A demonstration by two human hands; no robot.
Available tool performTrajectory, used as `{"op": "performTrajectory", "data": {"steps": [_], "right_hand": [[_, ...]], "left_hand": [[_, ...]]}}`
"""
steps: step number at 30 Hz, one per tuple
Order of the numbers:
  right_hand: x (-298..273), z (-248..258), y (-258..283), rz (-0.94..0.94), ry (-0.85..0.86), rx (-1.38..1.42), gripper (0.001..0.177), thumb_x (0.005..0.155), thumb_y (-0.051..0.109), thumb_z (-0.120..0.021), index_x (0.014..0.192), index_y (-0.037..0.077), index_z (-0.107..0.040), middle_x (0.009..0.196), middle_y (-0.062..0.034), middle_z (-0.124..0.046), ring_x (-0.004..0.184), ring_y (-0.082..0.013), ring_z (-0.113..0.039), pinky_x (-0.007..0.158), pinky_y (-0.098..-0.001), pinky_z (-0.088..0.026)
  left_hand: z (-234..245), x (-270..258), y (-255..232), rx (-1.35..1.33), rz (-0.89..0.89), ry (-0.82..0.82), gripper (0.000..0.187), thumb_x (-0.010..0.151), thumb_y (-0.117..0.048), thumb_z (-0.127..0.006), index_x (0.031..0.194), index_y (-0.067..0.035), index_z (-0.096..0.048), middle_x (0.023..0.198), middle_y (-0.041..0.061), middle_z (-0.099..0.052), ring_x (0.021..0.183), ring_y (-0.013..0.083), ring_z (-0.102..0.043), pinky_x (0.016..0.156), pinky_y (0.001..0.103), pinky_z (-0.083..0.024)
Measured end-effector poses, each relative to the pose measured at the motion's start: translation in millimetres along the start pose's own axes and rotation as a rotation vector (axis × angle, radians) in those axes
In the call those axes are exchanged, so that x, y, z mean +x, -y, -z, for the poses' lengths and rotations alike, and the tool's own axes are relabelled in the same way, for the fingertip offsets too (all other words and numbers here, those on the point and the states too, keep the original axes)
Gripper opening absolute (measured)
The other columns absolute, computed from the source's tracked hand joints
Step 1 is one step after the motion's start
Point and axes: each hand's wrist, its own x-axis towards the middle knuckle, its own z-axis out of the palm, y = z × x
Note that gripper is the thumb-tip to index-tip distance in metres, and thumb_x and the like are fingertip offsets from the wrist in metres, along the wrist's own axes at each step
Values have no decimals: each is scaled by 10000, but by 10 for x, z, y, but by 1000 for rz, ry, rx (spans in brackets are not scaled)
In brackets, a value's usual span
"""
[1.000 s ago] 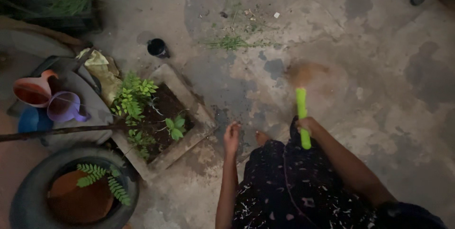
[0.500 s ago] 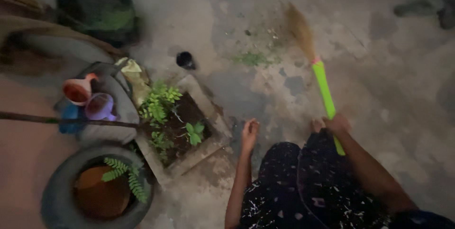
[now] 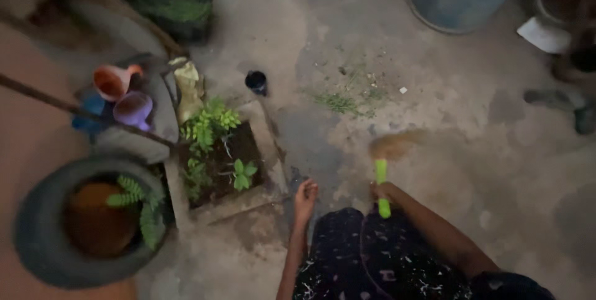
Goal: The person sweeps debris and green waste from an outdoor concrete floor into a pile using a broom.
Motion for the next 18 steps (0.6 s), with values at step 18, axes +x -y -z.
{"op": "performTrajectory", "data": {"steps": [18], "right_hand": [[-778,1418,545,241,-301,-178,543,822,366,-732,1189,-15,-611,822,-203,-756,642,-316,-781,670,-432,-634]], "left_hand": [[-787,576,-58,-417,47,-67,420,984,-266,-668,1334,-39,-612,1153,69,-718,1027,167,-671,918,311,-540]]}}
